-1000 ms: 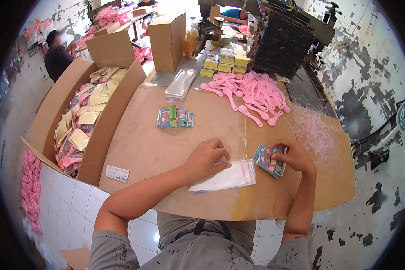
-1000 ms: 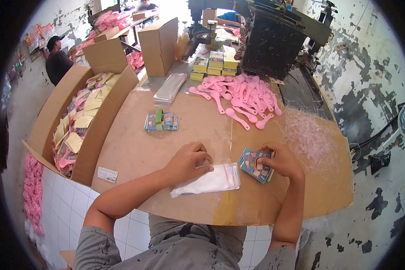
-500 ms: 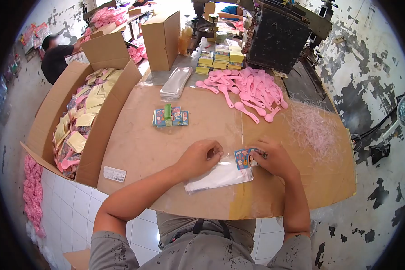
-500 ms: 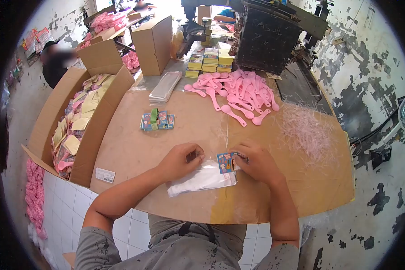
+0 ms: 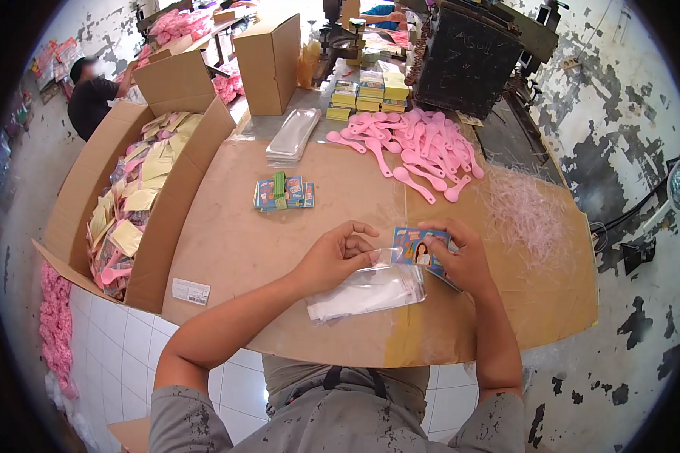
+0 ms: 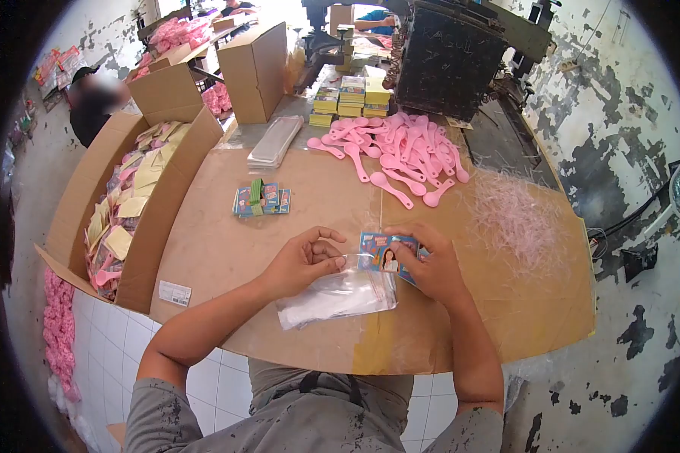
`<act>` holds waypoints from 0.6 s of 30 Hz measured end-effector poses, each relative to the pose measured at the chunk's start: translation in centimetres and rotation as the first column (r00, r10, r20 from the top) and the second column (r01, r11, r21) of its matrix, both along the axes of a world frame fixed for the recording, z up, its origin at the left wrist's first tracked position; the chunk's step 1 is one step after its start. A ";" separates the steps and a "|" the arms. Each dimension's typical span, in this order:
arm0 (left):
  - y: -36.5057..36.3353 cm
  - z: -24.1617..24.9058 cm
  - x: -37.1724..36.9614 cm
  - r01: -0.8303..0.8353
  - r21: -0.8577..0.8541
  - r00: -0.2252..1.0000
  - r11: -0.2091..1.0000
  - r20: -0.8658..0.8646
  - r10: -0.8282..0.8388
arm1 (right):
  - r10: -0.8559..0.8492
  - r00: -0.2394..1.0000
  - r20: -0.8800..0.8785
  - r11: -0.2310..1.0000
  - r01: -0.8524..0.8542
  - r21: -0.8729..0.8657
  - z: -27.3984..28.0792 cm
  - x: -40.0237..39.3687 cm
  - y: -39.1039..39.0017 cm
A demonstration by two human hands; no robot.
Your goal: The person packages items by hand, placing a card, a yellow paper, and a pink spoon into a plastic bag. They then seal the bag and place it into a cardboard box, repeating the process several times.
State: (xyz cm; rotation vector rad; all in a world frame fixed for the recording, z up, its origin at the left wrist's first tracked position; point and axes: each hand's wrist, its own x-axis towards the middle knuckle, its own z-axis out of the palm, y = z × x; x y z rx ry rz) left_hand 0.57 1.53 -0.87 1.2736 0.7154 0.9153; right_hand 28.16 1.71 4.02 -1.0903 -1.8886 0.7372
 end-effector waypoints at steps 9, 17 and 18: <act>-0.7 1.1 -0.2 -0.117 0.294 0.915 0.948 -0.339 0.218 | 0.045 0.911 -0.410 0.990 -0.096 -0.105 -1.0 -0.3 -0.4; -0.7 0.9 -0.2 -0.179 0.335 0.867 0.925 -0.391 0.310 | 0.283 0.874 0.396 0.931 -0.350 0.107 -0.5 -2.4 -1.1; -0.5 0.6 -0.3 -0.205 0.340 0.863 0.918 -0.380 0.334 | 0.289 0.877 0.383 0.932 -0.349 0.096 -0.5 -2.4 -1.1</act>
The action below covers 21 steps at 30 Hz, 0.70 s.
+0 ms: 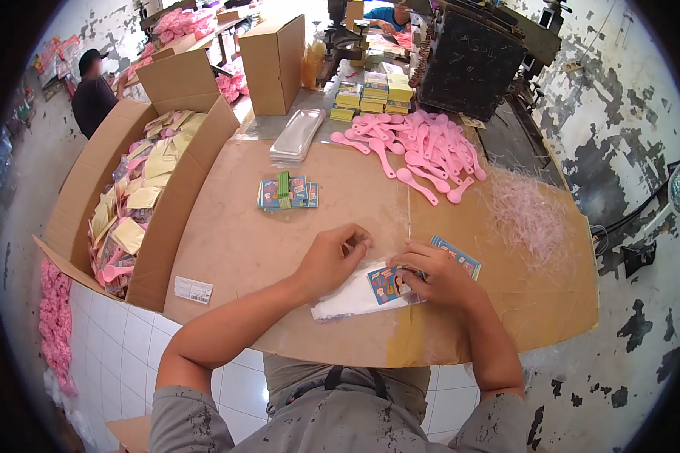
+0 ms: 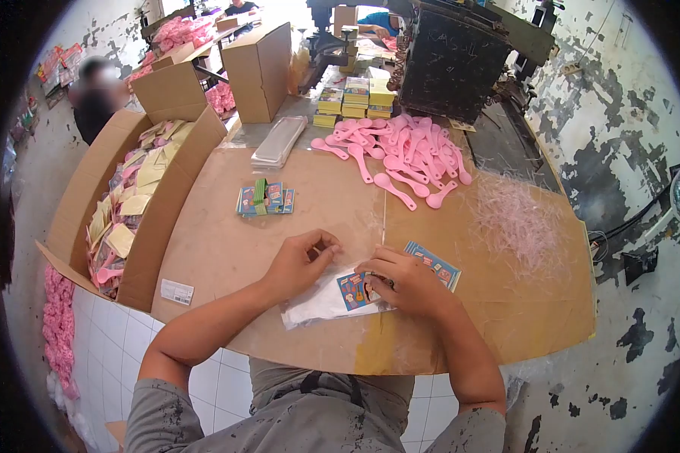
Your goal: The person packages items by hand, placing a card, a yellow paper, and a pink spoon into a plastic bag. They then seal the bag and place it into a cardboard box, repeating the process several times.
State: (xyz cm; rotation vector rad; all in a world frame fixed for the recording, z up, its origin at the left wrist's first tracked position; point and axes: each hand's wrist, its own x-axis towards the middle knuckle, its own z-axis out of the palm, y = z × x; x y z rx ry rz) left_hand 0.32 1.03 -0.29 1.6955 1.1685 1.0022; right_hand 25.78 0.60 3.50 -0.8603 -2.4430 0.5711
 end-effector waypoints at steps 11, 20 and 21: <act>1.5 0.3 -0.7 0.043 -0.153 0.899 0.987 0.438 0.029 | -0.035 0.998 -0.057 0.996 0.030 -0.086 0.1 0.0 -0.2; 0.6 2.0 -0.9 0.241 -0.150 0.866 0.959 0.479 -0.143 | -0.406 0.761 -0.505 0.893 0.215 -0.395 -0.2 0.0 0.4; 0.3 2.0 -0.7 0.245 -0.131 0.879 0.961 0.447 -0.163 | -0.434 0.718 -0.545 0.888 0.238 -0.394 -0.6 0.1 0.6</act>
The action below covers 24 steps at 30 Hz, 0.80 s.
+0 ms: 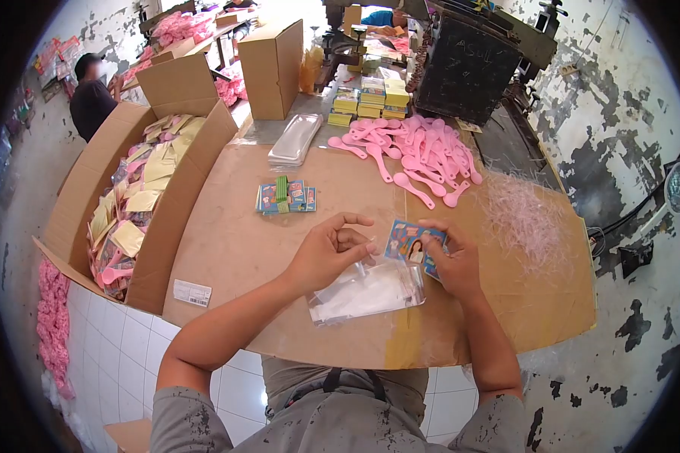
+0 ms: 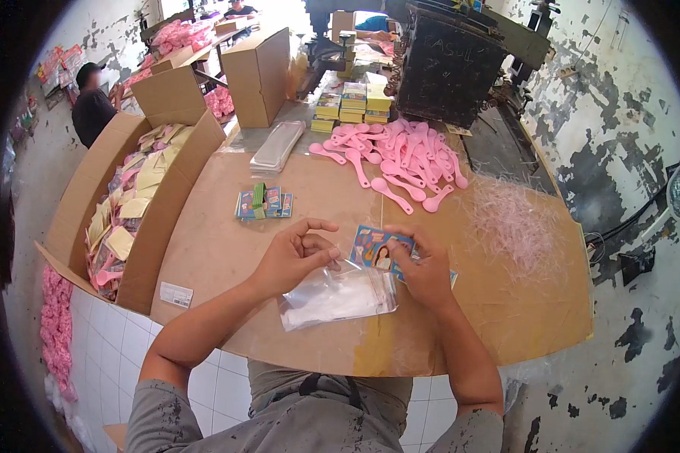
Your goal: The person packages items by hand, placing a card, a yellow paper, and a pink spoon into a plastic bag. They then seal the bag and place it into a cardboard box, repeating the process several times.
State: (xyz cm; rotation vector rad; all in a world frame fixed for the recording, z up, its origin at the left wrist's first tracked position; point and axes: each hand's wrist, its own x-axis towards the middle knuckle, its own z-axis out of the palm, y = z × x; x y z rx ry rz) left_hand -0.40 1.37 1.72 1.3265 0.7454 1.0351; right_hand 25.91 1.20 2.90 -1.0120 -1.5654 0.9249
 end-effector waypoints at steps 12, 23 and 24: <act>-1.5 0.6 0.7 0.128 0.095 0.951 0.987 -0.295 -0.095 | 0.152 0.973 0.176 0.987 -0.160 0.031 0.2 -1.1 -0.9; -1.2 -0.4 0.9 0.088 0.006 0.991 0.996 -0.104 -0.087 | 0.072 0.872 0.484 0.977 -0.159 0.142 0.9 -1.6 -1.6; -1.1 -0.3 0.6 0.094 -0.002 0.989 0.996 -0.114 -0.094 | 0.069 0.842 0.535 0.956 -0.209 0.204 1.1 -2.0 -1.8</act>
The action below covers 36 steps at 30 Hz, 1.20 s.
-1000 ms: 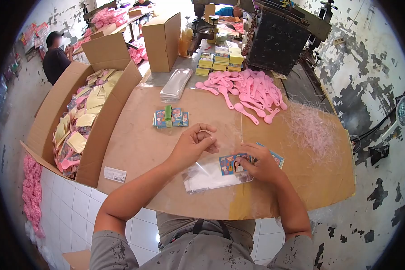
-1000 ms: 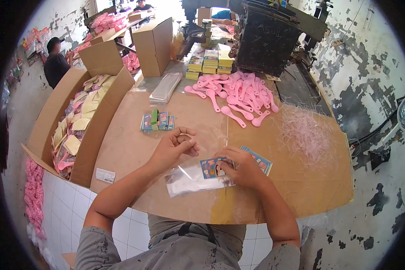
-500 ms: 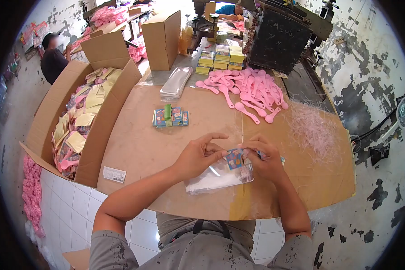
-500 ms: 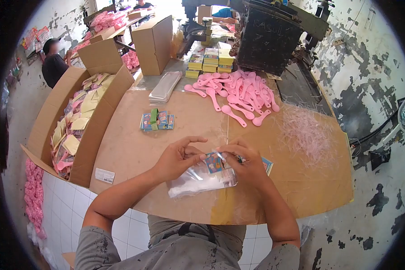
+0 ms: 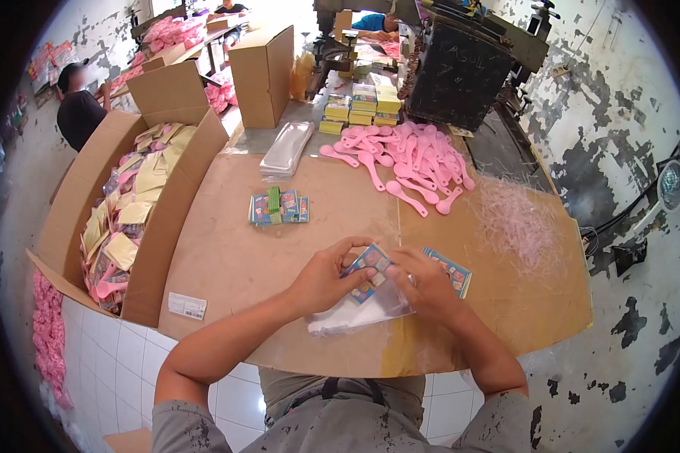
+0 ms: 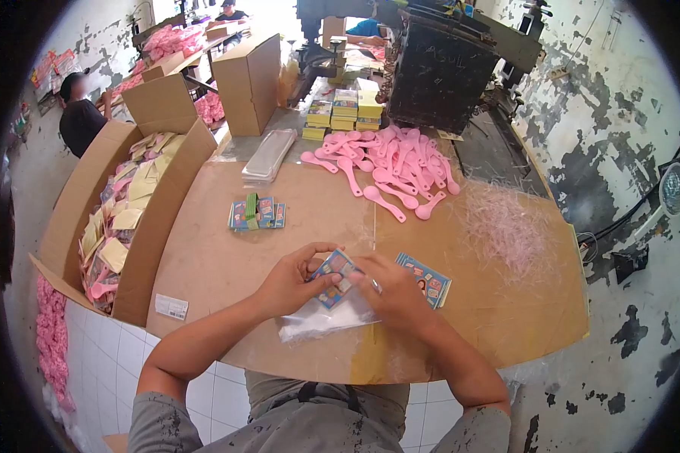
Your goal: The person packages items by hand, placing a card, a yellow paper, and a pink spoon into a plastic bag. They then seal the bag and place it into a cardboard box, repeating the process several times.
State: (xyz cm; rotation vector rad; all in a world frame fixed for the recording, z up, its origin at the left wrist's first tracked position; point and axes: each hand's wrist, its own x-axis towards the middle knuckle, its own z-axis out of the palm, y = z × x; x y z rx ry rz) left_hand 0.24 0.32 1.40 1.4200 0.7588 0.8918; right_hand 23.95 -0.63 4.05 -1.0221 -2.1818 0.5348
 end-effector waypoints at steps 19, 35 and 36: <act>2.2 -1.7 -1.3 0.070 -0.087 0.997 0.994 -0.016 -0.072 | -0.582 0.810 0.074 0.811 0.584 -0.021 -5.1 14.0 34.0; 2.2 -2.6 -1.1 0.071 -0.027 0.995 0.997 -0.066 -0.073 | -0.453 0.835 0.311 0.847 0.513 -0.143 -4.0 0.7 21.1; 2.2 -2.6 -1.1 0.075 -0.029 0.995 0.997 -0.062 -0.077 | -0.428 0.835 0.345 0.855 0.498 -0.145 -3.9 0.5 20.0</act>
